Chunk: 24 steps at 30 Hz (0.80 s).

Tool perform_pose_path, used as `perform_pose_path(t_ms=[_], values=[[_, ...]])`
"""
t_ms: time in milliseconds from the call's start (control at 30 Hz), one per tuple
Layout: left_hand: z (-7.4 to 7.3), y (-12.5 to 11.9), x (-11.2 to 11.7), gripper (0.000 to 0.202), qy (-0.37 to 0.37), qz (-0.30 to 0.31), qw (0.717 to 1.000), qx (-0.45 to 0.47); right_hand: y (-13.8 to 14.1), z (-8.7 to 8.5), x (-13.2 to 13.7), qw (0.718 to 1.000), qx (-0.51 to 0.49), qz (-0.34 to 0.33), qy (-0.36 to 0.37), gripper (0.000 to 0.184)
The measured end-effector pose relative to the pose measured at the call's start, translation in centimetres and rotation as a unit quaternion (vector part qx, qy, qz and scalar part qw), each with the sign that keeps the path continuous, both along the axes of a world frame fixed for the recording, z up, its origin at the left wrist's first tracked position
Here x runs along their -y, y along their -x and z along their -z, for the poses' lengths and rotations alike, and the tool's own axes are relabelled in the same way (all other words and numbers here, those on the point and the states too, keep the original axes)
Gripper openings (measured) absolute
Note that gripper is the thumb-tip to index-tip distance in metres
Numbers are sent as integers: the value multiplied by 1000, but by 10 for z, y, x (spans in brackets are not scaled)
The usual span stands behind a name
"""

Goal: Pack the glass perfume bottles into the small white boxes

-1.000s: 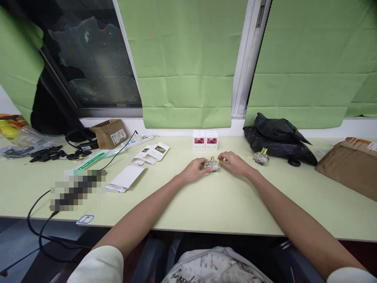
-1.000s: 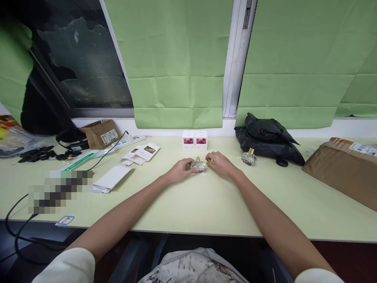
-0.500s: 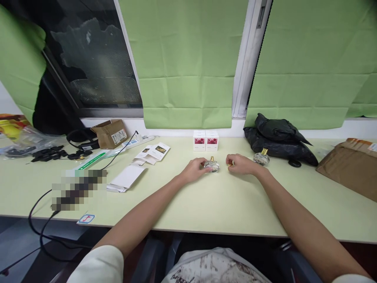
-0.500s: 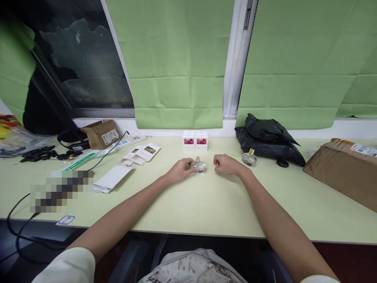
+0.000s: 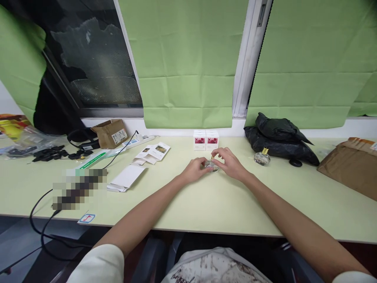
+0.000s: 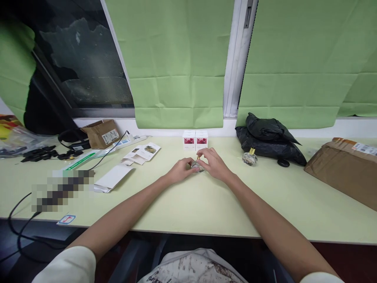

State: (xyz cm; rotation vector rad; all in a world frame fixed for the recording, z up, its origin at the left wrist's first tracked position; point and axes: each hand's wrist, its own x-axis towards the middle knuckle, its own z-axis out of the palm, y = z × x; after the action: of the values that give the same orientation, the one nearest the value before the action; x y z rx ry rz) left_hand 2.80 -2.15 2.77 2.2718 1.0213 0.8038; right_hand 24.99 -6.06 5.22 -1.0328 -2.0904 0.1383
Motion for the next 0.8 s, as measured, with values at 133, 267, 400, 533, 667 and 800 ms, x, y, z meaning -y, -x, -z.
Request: perform_pose_path(t_ms=[133,267,400,533,667,800], values=[[1,0,-1,51,0,1,1000,-1,2,3,-3,1000,-11,2,-11,15],[2,0,-3,46,-9,-4,1000,-6,-3,0,-8,998,-37,22,-37,19],[2,1,-5,45,-27,-16,999,-12,-25,-1,-19,996,-4,69,-60,28],[4,1,-8,46,-51,-44,998,-20,-48,9,-30,992,104,71,-8,24],[5,3,-11,45,-67,-71,995,-31,-50,20,-30,978,191,61,52,17],[7,3,-13,43,-71,-80,993,-39,-42,27,-27,971,212,65,87,21]])
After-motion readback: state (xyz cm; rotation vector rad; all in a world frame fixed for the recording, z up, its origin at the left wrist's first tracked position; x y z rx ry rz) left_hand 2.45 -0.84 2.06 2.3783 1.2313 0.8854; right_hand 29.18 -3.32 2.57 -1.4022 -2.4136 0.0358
